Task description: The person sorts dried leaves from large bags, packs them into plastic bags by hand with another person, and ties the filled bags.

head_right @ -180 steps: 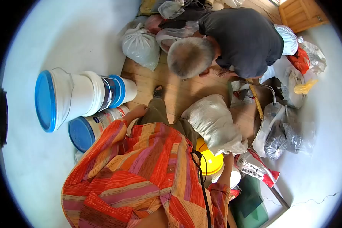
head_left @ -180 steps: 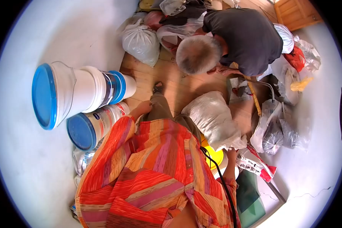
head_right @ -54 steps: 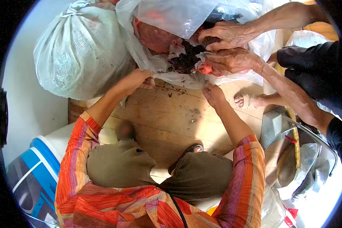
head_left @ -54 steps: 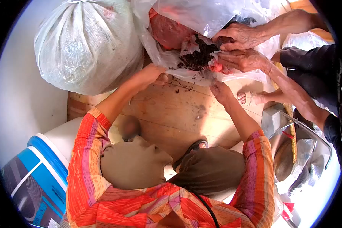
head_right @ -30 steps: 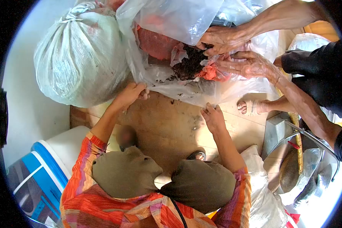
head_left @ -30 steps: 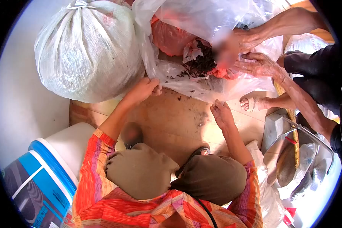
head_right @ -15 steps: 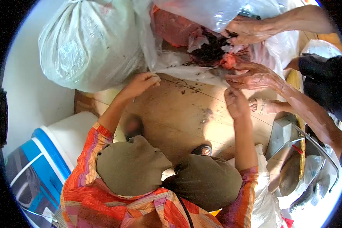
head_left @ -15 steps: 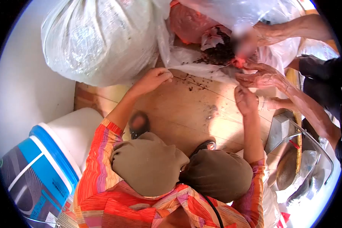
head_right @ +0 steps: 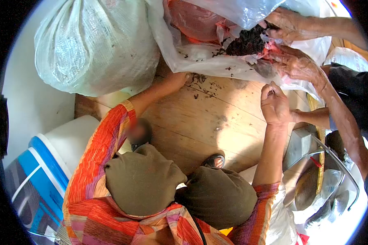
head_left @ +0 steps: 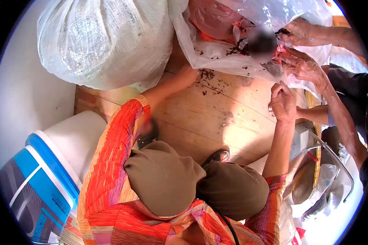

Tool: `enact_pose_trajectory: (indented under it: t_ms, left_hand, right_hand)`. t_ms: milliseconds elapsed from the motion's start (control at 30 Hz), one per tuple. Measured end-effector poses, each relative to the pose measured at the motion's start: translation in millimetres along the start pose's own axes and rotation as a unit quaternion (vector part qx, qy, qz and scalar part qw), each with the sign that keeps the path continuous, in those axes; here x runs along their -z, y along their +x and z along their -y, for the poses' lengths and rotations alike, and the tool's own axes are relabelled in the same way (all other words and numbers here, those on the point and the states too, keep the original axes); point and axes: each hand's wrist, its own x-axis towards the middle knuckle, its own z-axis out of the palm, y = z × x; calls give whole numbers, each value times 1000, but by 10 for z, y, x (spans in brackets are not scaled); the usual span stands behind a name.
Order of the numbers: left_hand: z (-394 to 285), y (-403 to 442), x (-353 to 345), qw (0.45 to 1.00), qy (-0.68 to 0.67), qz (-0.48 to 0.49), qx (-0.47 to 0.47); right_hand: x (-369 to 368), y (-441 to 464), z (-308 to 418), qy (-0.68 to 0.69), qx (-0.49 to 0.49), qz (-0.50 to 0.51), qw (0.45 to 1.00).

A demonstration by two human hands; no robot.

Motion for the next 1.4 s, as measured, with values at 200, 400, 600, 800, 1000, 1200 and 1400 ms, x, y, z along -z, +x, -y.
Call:
enact_pose_trajectory:
  t_ms: [200, 400, 600, 800, 1000, 1200, 1400]
  left_hand:
    - [-31, 56, -169, 998, 32, 2, 47]
    - [-43, 130, -430, 999, 38, 30, -20]
    - [-100, 160, -382, 999, 21, -26, 11]
    - [-206, 234, -79, 999, -36, 27, 31]
    - [-263, 218, -278, 999, 47, 5, -25]
    - [-106, 132, -108, 996, -3, 75, 56]
    - [-88, 69, -205, 985, 76, 151, -38]
  right_hand:
    - [124, -20, -160, -27, 13, -24, 999]
    - [138, -8, -245, -58, 21, -34, 998]
    - [206, 40, -367, -117, 33, -54, 991]
    - [228, 145, -370, -143, 30, -37, 989]
    - [241, 151, -357, -119, 29, -23, 992]
    - [214, 155, -408, -160, 34, -10, 986]
    - [206, 157, -473, -177, 26, -55, 982]
